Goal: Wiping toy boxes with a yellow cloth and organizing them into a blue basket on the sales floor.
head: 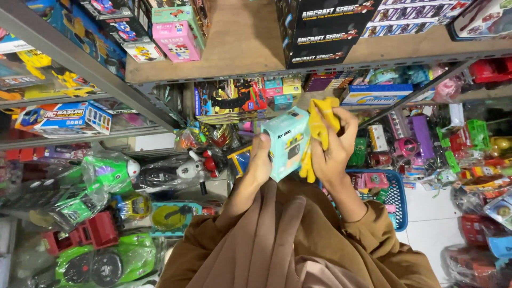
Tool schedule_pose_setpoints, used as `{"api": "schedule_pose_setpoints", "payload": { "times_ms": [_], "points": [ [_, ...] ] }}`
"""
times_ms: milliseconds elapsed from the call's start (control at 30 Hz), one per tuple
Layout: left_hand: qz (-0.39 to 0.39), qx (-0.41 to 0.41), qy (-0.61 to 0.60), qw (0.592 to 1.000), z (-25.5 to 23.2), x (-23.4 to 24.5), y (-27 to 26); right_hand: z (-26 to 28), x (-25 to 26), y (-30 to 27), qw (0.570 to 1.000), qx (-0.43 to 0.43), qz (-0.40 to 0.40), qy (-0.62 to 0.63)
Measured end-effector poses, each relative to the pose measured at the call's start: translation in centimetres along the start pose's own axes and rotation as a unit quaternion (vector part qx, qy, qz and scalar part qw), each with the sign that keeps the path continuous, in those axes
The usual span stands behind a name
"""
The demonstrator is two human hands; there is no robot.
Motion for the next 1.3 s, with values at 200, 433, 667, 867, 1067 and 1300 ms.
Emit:
{"api": "schedule_pose_setpoints", "payload": {
  "times_ms": [200,433,667,867,1067,1300],
  "points": [
    [0.049,-0.105,0.116,0.986,-6.2,-3.8,0.2,0.0,0.7,-0.1,0.999,-0.008,-0.037,0.029],
    [0.108,-0.159,0.420,0.887,-10.7,-6.1,0.3,3.3,4.6,3.5,0.991,0.096,0.089,0.022],
    [0.131,-0.161,0.457,0.865,-10.3,-5.8,-0.5,2.8,3.2,3.9,0.976,0.112,0.182,0.037],
    [0.101,-0.153,0.420,0.889,-9.3,-3.7,-0.2,3.8,2.0,2.7,0.966,0.161,0.186,0.079],
    [0.064,-0.194,0.296,0.933,-9.0,-5.8,-0.1,1.2,-0.1,-0.2,0.989,0.013,0.010,0.150],
    [-0.155,-0.088,-0.194,0.964,-2.8,0.7,0.8,1.6,-3.8,-6.0,0.987,0.144,-0.059,0.038]
  ]
}}
Point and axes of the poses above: each hand's wrist, its own y-axis towards the middle knuckle, its own x-axis out of the back of the hand, z = x × y, the point moved 7 cm from there along y, towards the middle knuckle, and after that the axes turned 6 degrees about -y, right-handed, at the moved point
